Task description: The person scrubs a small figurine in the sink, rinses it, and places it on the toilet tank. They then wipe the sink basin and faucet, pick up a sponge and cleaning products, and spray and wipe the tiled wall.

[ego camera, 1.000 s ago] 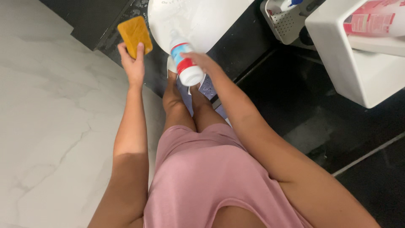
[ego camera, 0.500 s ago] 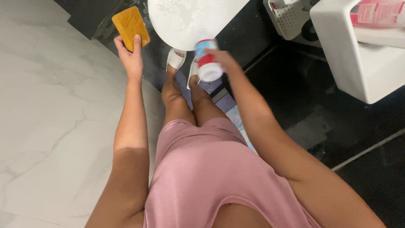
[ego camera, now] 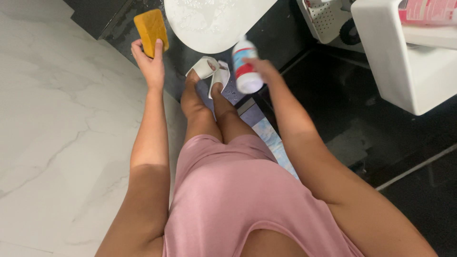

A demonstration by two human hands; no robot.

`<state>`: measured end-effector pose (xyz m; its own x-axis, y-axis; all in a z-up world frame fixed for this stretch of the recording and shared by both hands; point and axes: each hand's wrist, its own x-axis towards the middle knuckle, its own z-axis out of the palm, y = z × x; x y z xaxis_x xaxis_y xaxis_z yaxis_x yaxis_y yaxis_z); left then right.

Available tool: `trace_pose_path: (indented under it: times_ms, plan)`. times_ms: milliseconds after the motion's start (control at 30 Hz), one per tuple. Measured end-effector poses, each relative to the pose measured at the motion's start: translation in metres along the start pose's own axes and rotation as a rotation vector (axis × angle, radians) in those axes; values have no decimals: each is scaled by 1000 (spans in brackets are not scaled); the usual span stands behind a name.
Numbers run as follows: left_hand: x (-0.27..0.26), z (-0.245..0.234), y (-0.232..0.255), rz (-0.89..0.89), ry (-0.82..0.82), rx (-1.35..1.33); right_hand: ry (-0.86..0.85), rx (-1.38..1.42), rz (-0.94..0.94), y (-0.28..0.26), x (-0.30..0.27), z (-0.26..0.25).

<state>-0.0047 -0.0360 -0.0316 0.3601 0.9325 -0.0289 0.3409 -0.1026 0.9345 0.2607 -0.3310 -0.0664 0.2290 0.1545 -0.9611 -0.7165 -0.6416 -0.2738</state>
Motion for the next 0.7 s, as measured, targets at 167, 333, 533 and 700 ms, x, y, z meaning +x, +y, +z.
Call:
trace_pose_path:
  times_ms: [167,333,533,700]
  plan:
    - [0,5,5,-62,0,-92,39,164,-48,-11,11,-22]
    - [8,8,41,-41,-73,-157,-18,-99,-239,7,15,17]
    - [23,37,105,290,-63,49,103,72,-726,4,-4,47]
    - [67,92,160,310,-286,-62,197,321,-973,-23,-32,51]
